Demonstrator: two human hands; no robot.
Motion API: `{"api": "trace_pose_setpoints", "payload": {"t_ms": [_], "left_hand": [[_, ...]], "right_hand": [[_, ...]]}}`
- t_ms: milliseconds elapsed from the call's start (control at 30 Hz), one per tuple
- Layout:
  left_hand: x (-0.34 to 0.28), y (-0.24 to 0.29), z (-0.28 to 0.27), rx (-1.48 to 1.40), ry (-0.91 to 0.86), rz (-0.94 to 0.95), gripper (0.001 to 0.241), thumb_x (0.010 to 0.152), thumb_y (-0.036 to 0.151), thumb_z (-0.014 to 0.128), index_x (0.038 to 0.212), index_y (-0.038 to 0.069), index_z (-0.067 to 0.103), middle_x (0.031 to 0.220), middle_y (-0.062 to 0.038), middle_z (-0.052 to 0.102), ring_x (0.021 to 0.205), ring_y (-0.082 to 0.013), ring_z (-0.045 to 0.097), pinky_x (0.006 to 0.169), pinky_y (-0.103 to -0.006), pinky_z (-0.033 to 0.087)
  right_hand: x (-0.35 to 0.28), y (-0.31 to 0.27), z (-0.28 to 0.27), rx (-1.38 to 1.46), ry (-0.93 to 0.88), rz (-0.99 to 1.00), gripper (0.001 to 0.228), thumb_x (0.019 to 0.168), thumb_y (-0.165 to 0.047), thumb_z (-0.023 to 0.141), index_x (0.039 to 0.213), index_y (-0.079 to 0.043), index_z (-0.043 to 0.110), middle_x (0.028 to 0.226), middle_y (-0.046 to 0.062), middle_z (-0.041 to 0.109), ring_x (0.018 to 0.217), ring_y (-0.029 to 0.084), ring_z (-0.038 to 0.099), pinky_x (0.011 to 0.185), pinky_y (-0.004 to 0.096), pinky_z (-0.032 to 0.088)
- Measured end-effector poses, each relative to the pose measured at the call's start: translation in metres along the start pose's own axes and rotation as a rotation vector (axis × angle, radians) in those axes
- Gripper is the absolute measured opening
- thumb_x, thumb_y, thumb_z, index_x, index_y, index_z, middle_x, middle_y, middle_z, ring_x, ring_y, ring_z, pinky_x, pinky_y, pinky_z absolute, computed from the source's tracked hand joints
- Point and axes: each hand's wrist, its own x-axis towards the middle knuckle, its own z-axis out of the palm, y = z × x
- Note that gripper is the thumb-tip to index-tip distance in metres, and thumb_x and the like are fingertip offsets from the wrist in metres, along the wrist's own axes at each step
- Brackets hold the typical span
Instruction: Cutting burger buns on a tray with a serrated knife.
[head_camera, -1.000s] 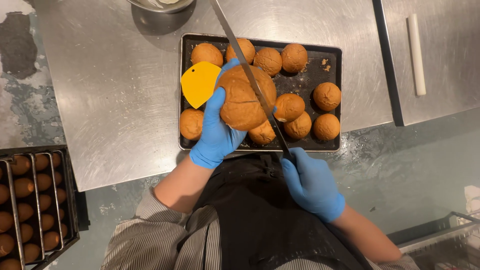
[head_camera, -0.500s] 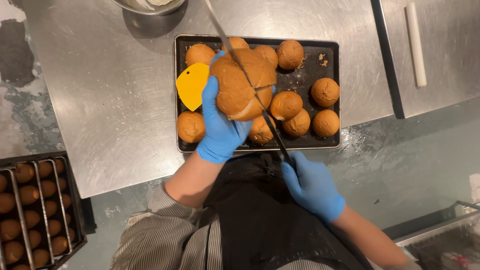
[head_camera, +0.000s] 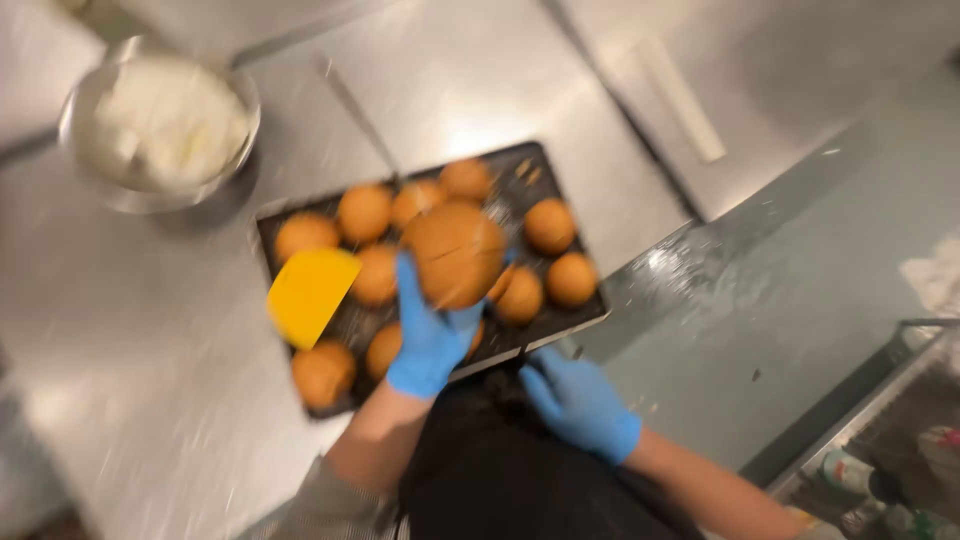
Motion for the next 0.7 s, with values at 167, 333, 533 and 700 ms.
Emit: {"api": "trace_pose_setpoints", "payload": {"t_ms": [167, 333, 533, 700], "left_hand": [[0.069, -0.012, -0.011, 0.31, 0.218, 0.018, 0.039, 0.098, 0.04, 0.063, 0.131, 0.019, 0.062, 0.134, -0.002, 0.065, 0.121, -0.0208, 0.061, 0.104, -0.0398, 0.05], [0.144, -0.011, 0.014, 0.34, 0.341, 0.058, 0.054, 0.099, 0.044, 0.064, 0.142, 0.012, 0.057, 0.142, -0.008, 0.064, 0.129, -0.0242, 0.062, 0.111, -0.0447, 0.049], [0.237, -0.06, -0.096, 0.801, 0.24, -0.261, 0.051, 0.095, 0.028, 0.063, 0.141, 0.01, 0.052, 0.134, -0.011, 0.062, 0.118, -0.0275, 0.063, 0.099, -0.0497, 0.052], [0.273, -0.073, -0.19, 1.104, 0.232, 0.095, 0.04, 0.097, 0.029, 0.065, 0.129, 0.004, 0.064, 0.124, -0.011, 0.068, 0.114, -0.023, 0.063, 0.1, -0.0376, 0.051]], "right_hand": [[0.002, 0.029, -0.064, -0.057, 0.076, 0.075, 0.025, 0.098, -0.034, 0.06, 0.098, -0.009, 0.061, 0.081, 0.021, 0.069, 0.074, 0.045, 0.066, 0.063, 0.054, 0.051], [-0.014, 0.074, -0.115, 0.018, 0.033, 0.192, 0.028, 0.1, -0.037, 0.061, 0.101, -0.009, 0.065, 0.082, 0.021, 0.069, 0.078, 0.045, 0.065, 0.067, 0.052, 0.051], [-0.012, 0.152, -0.157, 0.206, 0.187, 0.209, 0.03, 0.1, -0.033, 0.063, 0.098, -0.004, 0.066, 0.08, 0.02, 0.069, 0.072, 0.038, 0.069, 0.061, 0.044, 0.053], [0.013, 0.179, -0.185, 0.398, 0.038, 0.385, 0.031, 0.098, -0.033, 0.061, 0.093, -0.003, 0.065, 0.061, 0.008, 0.059, 0.048, 0.018, 0.058, 0.047, 0.034, 0.046]]}}
